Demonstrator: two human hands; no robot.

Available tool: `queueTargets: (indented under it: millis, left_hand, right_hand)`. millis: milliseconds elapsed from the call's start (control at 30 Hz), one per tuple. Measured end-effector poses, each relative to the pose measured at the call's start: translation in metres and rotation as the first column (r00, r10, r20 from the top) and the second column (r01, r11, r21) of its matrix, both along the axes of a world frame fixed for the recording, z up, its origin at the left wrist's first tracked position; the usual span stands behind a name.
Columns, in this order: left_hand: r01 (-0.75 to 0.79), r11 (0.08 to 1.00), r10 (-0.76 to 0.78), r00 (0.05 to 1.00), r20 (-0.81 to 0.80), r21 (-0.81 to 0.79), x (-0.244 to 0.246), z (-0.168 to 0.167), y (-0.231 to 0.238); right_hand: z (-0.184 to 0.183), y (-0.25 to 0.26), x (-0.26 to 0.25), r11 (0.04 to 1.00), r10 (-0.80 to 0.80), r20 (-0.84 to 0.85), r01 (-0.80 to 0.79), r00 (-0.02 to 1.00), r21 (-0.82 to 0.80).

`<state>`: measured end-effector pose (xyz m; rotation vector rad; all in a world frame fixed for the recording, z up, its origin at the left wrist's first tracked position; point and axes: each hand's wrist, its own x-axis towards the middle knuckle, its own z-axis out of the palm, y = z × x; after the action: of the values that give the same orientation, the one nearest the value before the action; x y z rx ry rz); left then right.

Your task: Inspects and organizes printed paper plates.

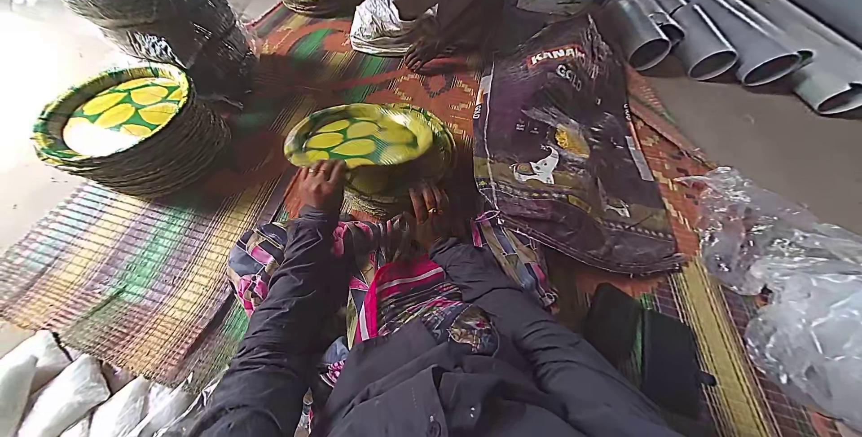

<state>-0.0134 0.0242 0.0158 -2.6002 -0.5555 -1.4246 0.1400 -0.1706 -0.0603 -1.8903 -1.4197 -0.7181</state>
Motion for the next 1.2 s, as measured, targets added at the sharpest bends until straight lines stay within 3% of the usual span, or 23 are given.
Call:
queueTargets:
  millis: [67, 100, 167, 233, 300, 333, 367, 400, 433, 567, 600, 633, 667, 700, 767, 800, 867, 933, 1000, 1067, 1133, 1200]
  left_hand:
    - [-0.237, 0.971, 0.239, 0.958, 0.158, -0.032, -0.006, 0.02, 0.001]
    - [-0.325, 0.943, 0.333, 0.929, 0.16, -0.073, -0.009, 0.025, 0.002]
    - [-0.444, 0.857, 0.43, 0.896, -0.11, -0.261, -0.017, 0.018, 0.004]
    - [-0.567, 0.668, 0.334, 0.808, -0.486, -0.482, -0.017, 0.002, 0.012]
    - [-0.678, 0.485, 0.234, 0.709, -0.665, -0.552, -0.011, -0.006, 0.007]
    - [-0.741, 0.421, 0.149, 0.626, -0.765, -0.524, -0.007, 0.008, -0.008]
    - [-0.812, 0.339, -0.07, 0.481, -0.874, -0.474, -0.002, 0.044, -0.024]
    - [-0.845, 0.337, -0.16, 0.382, -0.91, -0.415, 0.005, 0.067, -0.041]
    - [-0.853, 0.352, -0.173, 0.346, -0.922, -0.386, 0.009, 0.08, -0.055]
    - [-0.815, 0.395, -0.207, 0.37, -0.906, -0.423, 0.007, 0.077, -0.053]
    - [-0.792, 0.388, -0.226, 0.414, -0.882, -0.471, 0.002, 0.065, -0.037]
    - [-0.727, 0.398, -0.154, 0.548, -0.822, -0.559, -0.006, 0.041, -0.019]
    - [-0.59, 0.496, 0.059, 0.755, -0.653, -0.638, -0.011, 0.001, -0.004]
    - [-0.508, 0.552, 0.117, 0.832, -0.541, -0.661, -0.012, -0.014, 0.011]
    - [-0.314, 0.748, 0.121, 0.931, -0.344, -0.585, -0.016, -0.009, 0.018]
    - [-0.168, 0.868, 0.071, 0.974, -0.217, -0.468, -0.018, -0.007, 0.015]
    - [0.074, 0.974, -0.098, 0.99, -0.106, -0.213, -0.018, 0.001, 0.004]
    - [0.188, 0.973, -0.21, 0.961, -0.179, -0.131, -0.015, 0.003, -0.012]
    - [0.173, 0.985, -0.173, 0.963, -0.205, -0.018, -0.014, -0.005, -0.016]
    - [0.048, 0.997, -0.041, 0.992, -0.116, 0.057, -0.016, -0.01, -0.011]
    - [-0.153, 0.988, 0.152, 0.984, -0.089, -0.01, -0.02, -0.004, -0.004]
    - [-0.345, 0.919, 0.304, 0.929, -0.213, -0.193, -0.025, 0.0, 0.004]
  right_hand:
    - [0.003, -0.001, -0.002, 1.0, 0.011, 0.026, -0.011, 1.0, 0.014]
    - [0.001, 0.001, -0.002, 1.0, 0.016, 0.043, -0.016, 0.999, 0.008]
    - [-0.009, 0.005, -0.001, 0.997, 0.012, 0.063, -0.008, 0.998, -0.071]
    - [-0.013, 0.008, 0.002, 0.972, 0.016, -0.003, -0.017, 1.0, -0.233]
    - [-0.019, 0.01, 0.003, 0.945, 0.0, -0.084, -0.028, 0.996, -0.327]
    - [-0.02, 0.01, 0.004, 0.931, -0.017, -0.087, -0.016, 0.996, -0.364]
    - [-0.017, 0.01, 0.004, 0.916, -0.031, -0.091, -0.008, 0.995, -0.402]
    - [-0.014, 0.01, 0.004, 0.905, -0.048, -0.086, 0.007, 0.995, -0.426]
    - [-0.008, 0.01, 0.003, 0.889, -0.072, -0.101, 0.018, 0.992, -0.458]
    - [0.016, 0.006, -0.003, 0.861, -0.128, -0.158, 0.031, 0.979, -0.508]
    - [0.028, 0.005, -0.004, 0.835, -0.138, -0.173, 0.021, 0.975, -0.549]
    - [0.037, 0.005, -0.001, 0.825, -0.122, -0.18, -0.001, 0.976, -0.565]
    - [0.045, 0.006, 0.004, 0.813, -0.095, -0.2, -0.04, 0.975, -0.581]
    - [0.052, 0.007, 0.009, 0.795, -0.068, -0.23, -0.087, 0.971, -0.601]
    - [0.071, 0.011, 0.017, 0.707, -0.057, -0.269, -0.151, 0.962, -0.691]
    - [0.079, 0.013, 0.019, 0.7, -0.05, -0.261, -0.153, 0.964, -0.697]
    - [0.086, 0.02, 0.019, 0.841, 0.017, -0.193, -0.119, 0.981, -0.528]
    - [0.088, 0.033, 0.02, 0.964, 0.108, -0.007, -0.106, 0.994, -0.244]
    - [0.086, 0.045, 0.017, 0.989, 0.137, 0.143, -0.128, 0.98, -0.074]
    - [0.081, 0.05, 0.008, 0.996, 0.095, 0.222, -0.092, 0.97, -0.022]
    - [0.071, 0.053, -0.002, 1.0, 0.002, 0.195, 0.004, 0.981, -0.028]
    - [0.049, 0.05, -0.008, 0.997, -0.034, 0.093, 0.041, 0.995, -0.07]
